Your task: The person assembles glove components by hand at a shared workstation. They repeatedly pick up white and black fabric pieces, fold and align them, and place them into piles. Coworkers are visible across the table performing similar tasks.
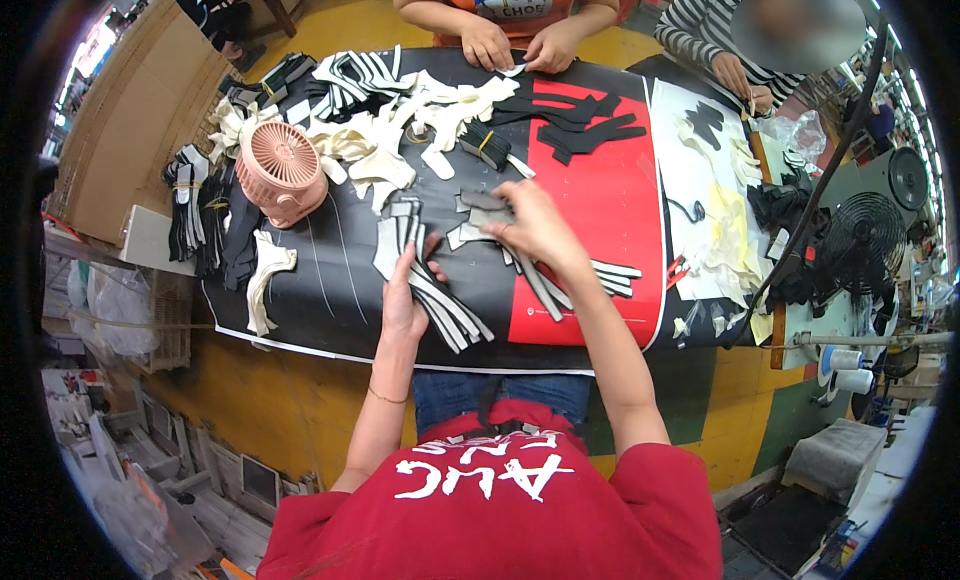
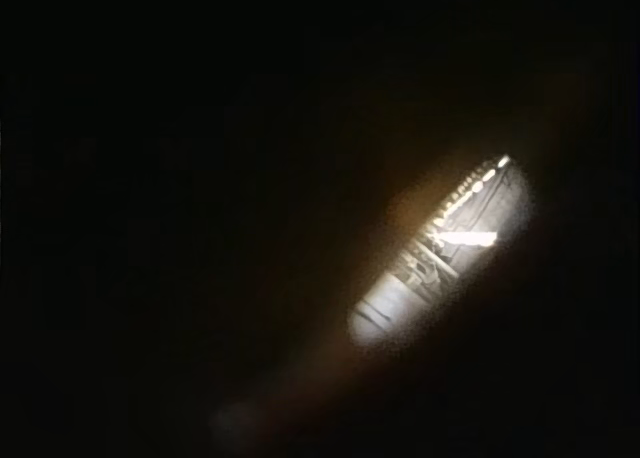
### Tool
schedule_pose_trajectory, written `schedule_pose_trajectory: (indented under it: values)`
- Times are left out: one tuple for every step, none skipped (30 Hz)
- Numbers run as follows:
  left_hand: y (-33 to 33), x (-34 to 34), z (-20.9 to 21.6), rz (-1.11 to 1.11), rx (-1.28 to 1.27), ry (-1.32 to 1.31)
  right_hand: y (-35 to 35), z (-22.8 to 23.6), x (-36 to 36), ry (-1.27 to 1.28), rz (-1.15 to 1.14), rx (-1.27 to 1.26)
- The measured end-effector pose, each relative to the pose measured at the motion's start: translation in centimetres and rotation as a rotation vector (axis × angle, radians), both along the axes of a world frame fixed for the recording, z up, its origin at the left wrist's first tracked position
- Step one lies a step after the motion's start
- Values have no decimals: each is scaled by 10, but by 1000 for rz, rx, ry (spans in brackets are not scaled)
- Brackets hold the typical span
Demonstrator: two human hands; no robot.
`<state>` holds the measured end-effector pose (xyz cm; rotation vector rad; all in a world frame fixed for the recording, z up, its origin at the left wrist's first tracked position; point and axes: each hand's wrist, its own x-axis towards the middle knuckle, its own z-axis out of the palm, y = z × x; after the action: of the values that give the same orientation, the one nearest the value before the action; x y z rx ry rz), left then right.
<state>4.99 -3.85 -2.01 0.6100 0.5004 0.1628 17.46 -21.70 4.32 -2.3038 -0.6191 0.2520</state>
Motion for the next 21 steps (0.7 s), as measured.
schedule_pose_trajectory:
  values:
    - [0,-2,1,-14,6,7,12,-7,0,4,-7,-147]
    - [-1,-4,3,-28,9,15,16,-12,-3,-6,-13,-221]
    - [-2,-7,4,-41,20,27,18,-14,-3,21,-12,-180]
    - [-4,-9,6,-35,26,50,18,-15,-3,87,-31,-209]
    - [-6,-12,8,-60,-10,38,17,-14,-3,100,-9,-177]
    - [-8,-15,9,-89,-46,68,14,-13,-4,107,-7,-164]
    - [-12,-16,10,-155,-80,29,11,-11,-3,105,-3,-140]
    - [-17,-17,10,-216,-123,-15,8,-9,-3,139,-18,-57]
    - [-24,-17,10,-265,-167,-60,3,-7,-2,160,-28,37]
    - [-31,-16,8,-304,-191,-84,-1,-6,-2,149,-11,162]
    - [-40,-15,6,-312,-186,-39,-2,-7,3,291,-52,307]
    - [-48,-12,4,-316,-189,-13,-4,-8,5,397,-100,513]
    - [-54,-10,1,-313,-207,-4,-9,-9,8,416,-83,615]
    - [-59,-8,-1,-314,-232,7,-15,-10,11,486,-106,690]
    - [-62,-3,-4,-331,-282,-6,-19,-12,13,476,-106,761]
    - [-65,0,-6,-332,-308,41,-29,-11,15,489,-117,740]
    - [-68,4,-8,-305,-270,-7,-31,-12,19,530,-200,745]
    - [-70,5,-9,-309,-239,-12,-36,-11,22,566,-268,779]
    - [-71,7,-9,-308,-205,-7,-43,-7,22,556,-226,920]
    - [-72,8,-10,-308,-170,-2,-49,-2,21,563,-231,1034]
    - [-73,8,-10,-310,-143,-7,-60,7,23,607,-253,1052]
